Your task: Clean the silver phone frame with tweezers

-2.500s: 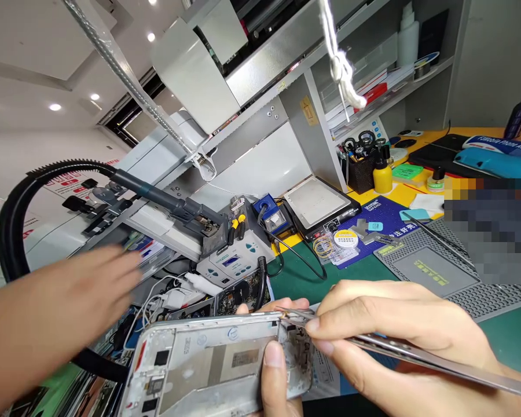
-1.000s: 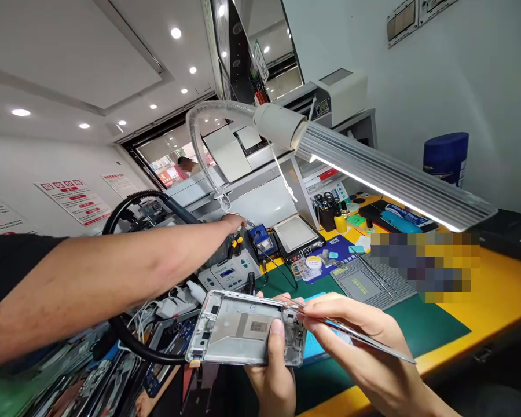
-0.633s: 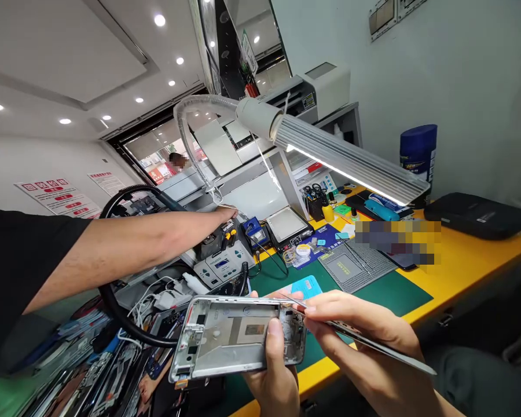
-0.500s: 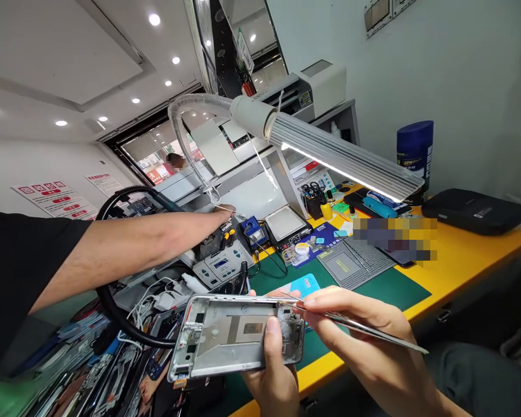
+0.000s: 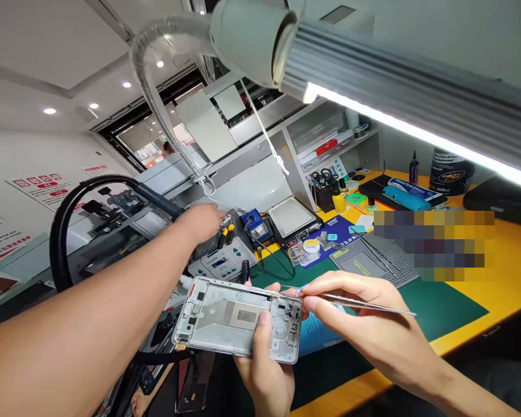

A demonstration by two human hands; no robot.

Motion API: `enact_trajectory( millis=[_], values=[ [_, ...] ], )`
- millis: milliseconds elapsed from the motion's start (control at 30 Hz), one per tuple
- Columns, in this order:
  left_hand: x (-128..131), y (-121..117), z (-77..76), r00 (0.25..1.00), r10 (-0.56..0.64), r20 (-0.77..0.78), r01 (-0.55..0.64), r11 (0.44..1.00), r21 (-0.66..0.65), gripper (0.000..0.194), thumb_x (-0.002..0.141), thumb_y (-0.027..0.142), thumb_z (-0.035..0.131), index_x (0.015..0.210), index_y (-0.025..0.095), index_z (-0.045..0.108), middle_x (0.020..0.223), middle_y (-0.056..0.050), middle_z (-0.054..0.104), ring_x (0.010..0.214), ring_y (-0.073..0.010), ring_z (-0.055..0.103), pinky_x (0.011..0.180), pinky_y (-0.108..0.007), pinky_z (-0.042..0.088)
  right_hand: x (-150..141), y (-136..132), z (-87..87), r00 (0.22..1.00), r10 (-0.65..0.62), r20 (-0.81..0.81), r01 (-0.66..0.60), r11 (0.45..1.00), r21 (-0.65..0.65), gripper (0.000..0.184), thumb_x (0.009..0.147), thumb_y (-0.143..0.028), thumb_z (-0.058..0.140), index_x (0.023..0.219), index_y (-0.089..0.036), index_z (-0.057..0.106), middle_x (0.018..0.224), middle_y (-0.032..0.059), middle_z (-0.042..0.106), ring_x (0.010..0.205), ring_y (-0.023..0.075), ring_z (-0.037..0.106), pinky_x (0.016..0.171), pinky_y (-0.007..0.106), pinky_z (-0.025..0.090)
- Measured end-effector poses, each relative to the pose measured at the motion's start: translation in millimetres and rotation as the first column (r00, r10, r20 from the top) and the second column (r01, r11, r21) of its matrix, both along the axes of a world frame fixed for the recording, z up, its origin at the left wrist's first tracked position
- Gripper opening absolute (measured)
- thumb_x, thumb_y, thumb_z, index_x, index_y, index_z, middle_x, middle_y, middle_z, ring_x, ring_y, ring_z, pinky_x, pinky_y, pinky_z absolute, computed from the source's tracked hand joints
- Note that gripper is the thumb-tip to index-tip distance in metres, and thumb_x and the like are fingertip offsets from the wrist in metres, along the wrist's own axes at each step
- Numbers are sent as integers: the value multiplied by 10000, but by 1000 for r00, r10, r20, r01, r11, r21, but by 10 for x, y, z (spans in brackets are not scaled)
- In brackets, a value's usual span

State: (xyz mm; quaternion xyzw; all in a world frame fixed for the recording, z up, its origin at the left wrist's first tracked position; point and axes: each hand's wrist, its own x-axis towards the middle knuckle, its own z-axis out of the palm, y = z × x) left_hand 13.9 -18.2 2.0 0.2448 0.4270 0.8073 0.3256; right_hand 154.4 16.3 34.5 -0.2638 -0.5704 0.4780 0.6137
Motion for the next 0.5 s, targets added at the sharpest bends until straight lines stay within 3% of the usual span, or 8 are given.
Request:
enact_trajectory(
  millis=[300, 500],
  values=[
    [-74, 65, -46, 992, 112, 58, -107, 991, -84, 551, 601, 407, 901, 1130, 338, 765, 982, -86, 824, 782, -320, 785, 642, -438, 665, -91, 116, -65, 997, -5, 78, 5, 1000, 4, 151, 810, -237, 776, 824, -372, 842, 815, -62, 835, 696, 180, 817, 611, 148, 652],
    [-92, 53, -67, 995, 76, 58, -71, 994, -85, 642, 660, 420, 887, 1253, 332, 657, 982, -39, 824, 795, -267, 786, 699, -367, 665, -108, 101, -90, 993, -54, 102, 48, 997, 58, 145, 793, -235, 796, 825, -374, 823, 824, -78, 833, 695, 180, 813, 613, 159, 657]
  ],
)
